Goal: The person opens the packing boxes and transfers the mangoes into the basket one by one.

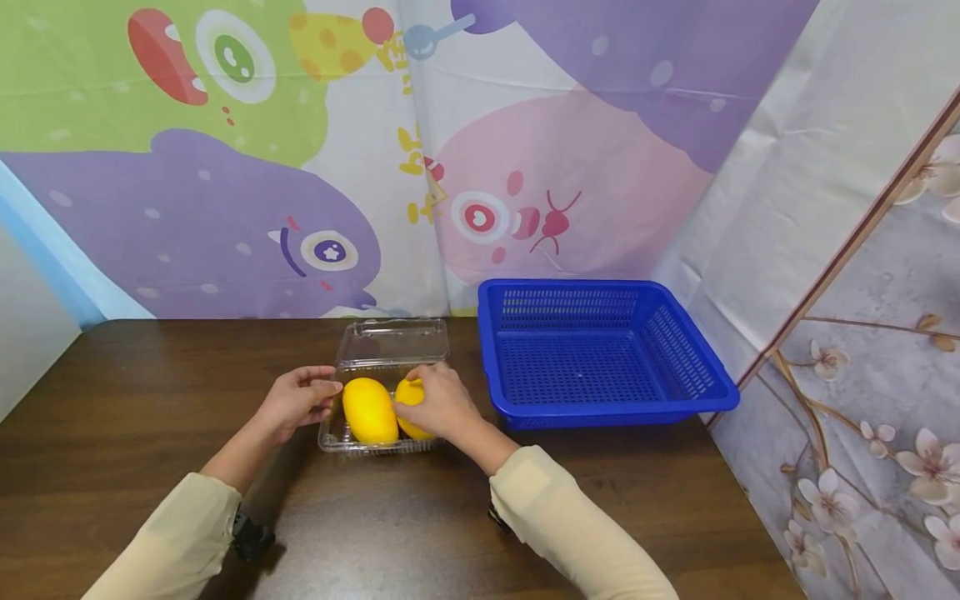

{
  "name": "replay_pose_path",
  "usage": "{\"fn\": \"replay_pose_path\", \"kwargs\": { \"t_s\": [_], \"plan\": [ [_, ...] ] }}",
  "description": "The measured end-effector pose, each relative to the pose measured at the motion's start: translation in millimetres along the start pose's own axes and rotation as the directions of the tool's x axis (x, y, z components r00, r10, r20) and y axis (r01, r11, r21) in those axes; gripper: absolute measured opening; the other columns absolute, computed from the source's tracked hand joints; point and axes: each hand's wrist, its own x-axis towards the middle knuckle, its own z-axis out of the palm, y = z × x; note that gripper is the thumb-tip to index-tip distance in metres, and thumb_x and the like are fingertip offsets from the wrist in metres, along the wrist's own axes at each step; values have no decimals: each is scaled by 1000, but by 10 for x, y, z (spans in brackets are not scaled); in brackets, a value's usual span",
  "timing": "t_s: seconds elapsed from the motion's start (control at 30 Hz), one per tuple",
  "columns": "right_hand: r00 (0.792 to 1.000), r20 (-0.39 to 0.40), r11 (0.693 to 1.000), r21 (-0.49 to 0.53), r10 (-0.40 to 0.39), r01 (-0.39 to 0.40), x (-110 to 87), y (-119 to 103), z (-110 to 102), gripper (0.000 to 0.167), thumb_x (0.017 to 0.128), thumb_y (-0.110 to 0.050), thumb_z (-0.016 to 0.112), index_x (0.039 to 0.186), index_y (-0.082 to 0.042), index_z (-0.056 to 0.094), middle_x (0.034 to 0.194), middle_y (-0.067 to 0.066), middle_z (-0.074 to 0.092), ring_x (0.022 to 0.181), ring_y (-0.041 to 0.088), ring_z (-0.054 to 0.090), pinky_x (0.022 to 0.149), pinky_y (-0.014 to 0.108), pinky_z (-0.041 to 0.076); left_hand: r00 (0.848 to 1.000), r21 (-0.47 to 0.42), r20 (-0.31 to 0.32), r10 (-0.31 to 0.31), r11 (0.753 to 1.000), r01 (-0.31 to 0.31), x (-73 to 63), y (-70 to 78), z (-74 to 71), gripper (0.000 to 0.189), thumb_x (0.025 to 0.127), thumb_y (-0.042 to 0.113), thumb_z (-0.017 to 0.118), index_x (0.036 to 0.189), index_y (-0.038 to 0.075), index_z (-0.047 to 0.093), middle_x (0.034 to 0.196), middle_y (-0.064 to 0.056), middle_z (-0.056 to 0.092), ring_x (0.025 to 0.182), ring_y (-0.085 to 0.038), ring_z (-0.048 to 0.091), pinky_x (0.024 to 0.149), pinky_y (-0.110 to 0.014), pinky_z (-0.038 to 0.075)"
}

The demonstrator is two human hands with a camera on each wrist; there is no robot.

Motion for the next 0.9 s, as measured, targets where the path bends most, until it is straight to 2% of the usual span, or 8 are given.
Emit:
{"fn": "replay_pose_path", "kwargs": {
  "t_s": [0.2, 0.3, 0.6, 0.9],
  "plan": [
    [999, 50, 993, -116, 2, 4, 15, -51, 36, 62, 75, -44, 73, 122, -7, 58, 118, 12, 56, 110, 27, 49, 93, 39, 47, 1000, -3, 0, 2, 1000, -2, -10, 5, -1, 48, 91, 10, 58, 133, -5, 40, 94, -8, 59, 67, -11, 55, 60, -20, 53],
    [998, 61, 987, -158, -2, 11, 14, -69, 32, 63, 73, -41, 76, 123, -7, 58, 115, 12, 56, 105, 25, 49, 89, 37, 47, 1000, -8, 3, 2, 1000, -2, -14, 8, 4, 48, 91, 9, 58, 133, -5, 40, 93, -7, 59, 66, -11, 55, 59, -20, 53],
    [994, 105, 979, -200, -28, 48, 41, -93, 0, 60, 72, -33, 75, 122, -5, 59, 110, 13, 59, 99, 25, 50, 82, 34, 45, 1000, -11, -4, -10, 1000, 10, -13, 11, 15, 48, 91, 9, 58, 134, -3, 41, 94, -6, 58, 67, -10, 55, 59, -19, 52],
    [985, 170, 973, -225, -7, 46, 64, -111, 22, 69, 71, -34, 74, 129, -6, 52, 117, 15, 56, 104, 26, 50, 86, 36, 47, 1000, -13, -1, -7, 1000, 7, -18, 1, 10, 47, 91, 9, 57, 133, -3, 41, 95, -8, 56, 66, -10, 53, 59, -18, 52]
  ]
}}
